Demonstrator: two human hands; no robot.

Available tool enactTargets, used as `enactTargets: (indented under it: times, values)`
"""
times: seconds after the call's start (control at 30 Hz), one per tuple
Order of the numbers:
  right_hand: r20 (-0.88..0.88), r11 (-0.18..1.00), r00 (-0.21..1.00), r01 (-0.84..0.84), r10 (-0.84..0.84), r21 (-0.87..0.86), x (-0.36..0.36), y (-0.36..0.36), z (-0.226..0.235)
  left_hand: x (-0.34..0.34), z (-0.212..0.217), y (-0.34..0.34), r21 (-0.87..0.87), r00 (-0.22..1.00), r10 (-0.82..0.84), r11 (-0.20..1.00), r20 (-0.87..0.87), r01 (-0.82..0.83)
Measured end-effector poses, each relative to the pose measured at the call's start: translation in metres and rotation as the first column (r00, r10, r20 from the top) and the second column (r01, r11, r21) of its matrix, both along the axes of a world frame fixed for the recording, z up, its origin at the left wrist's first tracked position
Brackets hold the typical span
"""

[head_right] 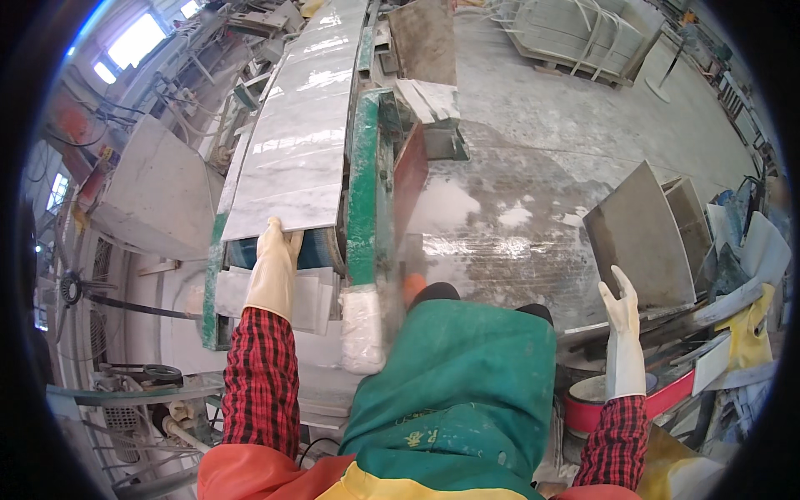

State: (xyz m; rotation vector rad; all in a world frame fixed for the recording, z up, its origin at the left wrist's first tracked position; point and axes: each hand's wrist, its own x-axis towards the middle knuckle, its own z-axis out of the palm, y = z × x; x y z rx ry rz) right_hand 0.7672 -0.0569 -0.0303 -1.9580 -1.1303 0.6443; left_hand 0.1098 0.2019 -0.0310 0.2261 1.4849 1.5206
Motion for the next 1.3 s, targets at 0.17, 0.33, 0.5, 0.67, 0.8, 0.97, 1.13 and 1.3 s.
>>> enactTargets:
  times: [0.17,0.33,0.5,0.67,0.8,0.97,1.13,1.3]
  values:
    - [-0.02,1.0,1.0,0.0,0.0,0.005,0.01,-0.003,-0.013,-0.026,0.023,-0.033,-0.123,0.792,-0.435,0.896,-0.429,0.426]
    - [-0.026,1.0,1.0,0.015,-0.015,0.002,0.012,-0.014,-0.002,-0.01,0.044,-0.033,-0.116,0.937,-0.312,0.948,-0.157,0.296]
    - [0.009,0.998,0.998,0.063,-0.063,-0.008,0.019,-0.032,0.016,0.002,0.041,-0.033,-0.026,0.996,-0.091,0.996,0.003,0.091]
    - [0.389,0.982,0.903,0.191,-0.181,0.014,0.052,-0.071,0.03,-0.021,0.024,-0.042,0.123,0.971,-0.221,0.97,0.086,0.21]
    - [0.745,0.885,0.561,0.459,-0.36,0.081,0.07,-0.125,0.075,-0.009,0.064,-0.067,0.118,0.898,-0.412,0.895,-0.153,0.431]
    - [0.844,0.735,0.388,0.678,-0.37,0.01,0.114,-0.177,0.069,-0.041,0.045,-0.037,-0.261,0.767,-0.565,0.824,-0.303,0.503]
    - [0.879,0.688,0.266,0.72,-0.396,0.092,0.154,-0.21,0.011,0.033,0.048,-0.042,-0.297,0.284,-0.5,0.791,-0.818,0.535]
    - [0.798,0.613,0.36,0.79,-0.483,0.015,0.109,-0.187,0.079,0.126,0.068,-0.051,-0.241,-0.149,-0.198,0.615,-0.969,0.751]
